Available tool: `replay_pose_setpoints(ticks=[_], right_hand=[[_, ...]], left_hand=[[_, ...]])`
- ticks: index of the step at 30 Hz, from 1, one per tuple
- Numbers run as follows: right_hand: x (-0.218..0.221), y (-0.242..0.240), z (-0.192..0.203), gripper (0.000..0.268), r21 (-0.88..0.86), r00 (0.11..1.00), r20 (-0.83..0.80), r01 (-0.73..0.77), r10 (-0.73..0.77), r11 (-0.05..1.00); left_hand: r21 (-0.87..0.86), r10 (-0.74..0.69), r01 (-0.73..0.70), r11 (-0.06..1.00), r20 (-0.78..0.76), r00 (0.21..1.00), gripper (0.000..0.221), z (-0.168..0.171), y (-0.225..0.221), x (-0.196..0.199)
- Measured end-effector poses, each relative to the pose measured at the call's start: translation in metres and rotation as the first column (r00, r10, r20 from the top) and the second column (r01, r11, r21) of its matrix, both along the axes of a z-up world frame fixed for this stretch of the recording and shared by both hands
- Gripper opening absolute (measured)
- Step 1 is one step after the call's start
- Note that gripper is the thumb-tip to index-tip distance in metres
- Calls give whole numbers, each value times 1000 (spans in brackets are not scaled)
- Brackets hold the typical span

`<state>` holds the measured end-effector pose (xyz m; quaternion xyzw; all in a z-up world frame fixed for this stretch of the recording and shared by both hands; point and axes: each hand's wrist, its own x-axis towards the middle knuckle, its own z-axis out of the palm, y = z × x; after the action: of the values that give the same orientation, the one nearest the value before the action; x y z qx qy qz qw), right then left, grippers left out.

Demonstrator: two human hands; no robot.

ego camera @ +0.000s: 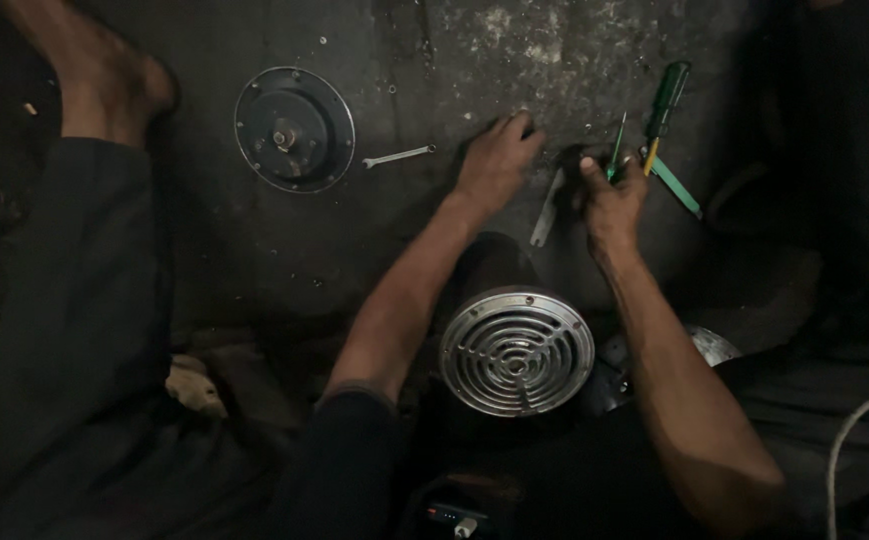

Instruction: The person sits on the floor and uses a green-handled screwdriver to scrape and clean the surface of a circular metal part with concentric ridges. They repeatedly scrape the ridges, rotate the part, and occasionally pick up small metal pieces from the floor.

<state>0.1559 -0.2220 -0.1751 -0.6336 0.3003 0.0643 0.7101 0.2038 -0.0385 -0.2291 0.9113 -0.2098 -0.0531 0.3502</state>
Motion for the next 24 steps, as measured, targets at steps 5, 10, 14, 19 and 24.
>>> replay_pose_setpoints(ticks=[5, 10, 14, 19, 24], right_hand=[[6, -2, 12, 14, 64, 998, -54, -35, 39, 997], [9, -9, 14, 11, 42, 1000, 4, 6, -6, 999], [8, -12, 16, 12, 147, 997, 25, 65, -70, 987], [13, -9, 30, 14, 159, 997, -24, 81, -78, 984], [7, -10, 71, 11, 16, 993, -78, -86, 87, 996]], left_hand=[[-105, 141, -142, 984, -16, 990, 38, -9, -1, 5], [-112, 206, -212, 971, -63, 976, 41, -6, -6, 10], [-69, 150, -168, 983, -214, 965, 36, 0, -2, 12], [25, 14, -12, 1000, -66, 998, 31, -1, -3, 13], [53, -15, 14, 998, 23, 1000, 35, -15, 1, 7]])
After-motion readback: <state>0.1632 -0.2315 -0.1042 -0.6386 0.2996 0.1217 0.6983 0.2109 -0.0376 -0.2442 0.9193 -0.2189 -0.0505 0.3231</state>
